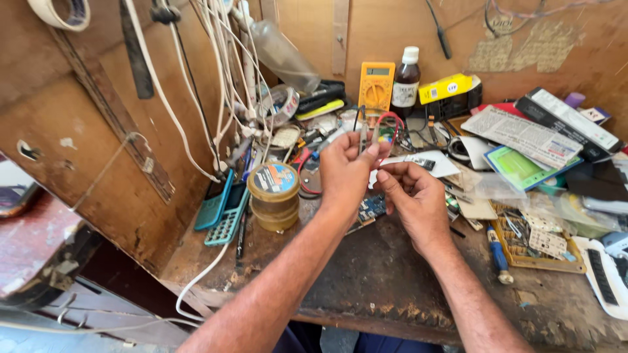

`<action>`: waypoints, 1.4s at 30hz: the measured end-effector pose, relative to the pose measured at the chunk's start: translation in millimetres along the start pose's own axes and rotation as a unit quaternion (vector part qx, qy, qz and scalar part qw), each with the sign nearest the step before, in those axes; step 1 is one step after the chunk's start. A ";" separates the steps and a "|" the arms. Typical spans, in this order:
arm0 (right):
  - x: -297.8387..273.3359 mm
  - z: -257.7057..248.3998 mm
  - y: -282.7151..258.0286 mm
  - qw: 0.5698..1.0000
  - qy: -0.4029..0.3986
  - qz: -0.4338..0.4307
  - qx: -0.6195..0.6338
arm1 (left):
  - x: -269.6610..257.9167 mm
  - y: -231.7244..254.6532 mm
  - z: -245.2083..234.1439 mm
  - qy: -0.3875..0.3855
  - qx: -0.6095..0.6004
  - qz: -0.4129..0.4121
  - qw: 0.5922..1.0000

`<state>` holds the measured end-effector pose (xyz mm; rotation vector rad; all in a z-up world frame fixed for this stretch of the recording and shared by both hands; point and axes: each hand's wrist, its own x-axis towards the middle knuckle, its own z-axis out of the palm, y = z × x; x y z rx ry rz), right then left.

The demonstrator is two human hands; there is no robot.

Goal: The person uses a hot air gun to heat a small circuit board, then tests it with a multimeter. They flip the board over and continue to probe it with a pen-like tool while checking readings.

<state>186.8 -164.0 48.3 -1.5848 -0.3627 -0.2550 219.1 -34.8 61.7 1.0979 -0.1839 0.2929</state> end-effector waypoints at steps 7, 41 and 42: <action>17.5 1.2 -8.9 0.999 -0.006 0.032 -0.028 | -12.4 7.1 -1.8 -0.003 -0.024 0.011 1.000; -5.5 -32.1 -0.1 0.947 0.078 0.013 -0.311 | -65.4 26.1 -35.1 0.103 0.192 0.089 0.972; -2.3 -33.6 1.6 0.961 0.075 0.044 -0.261 | -65.7 24.3 -35.2 0.097 0.187 0.087 0.974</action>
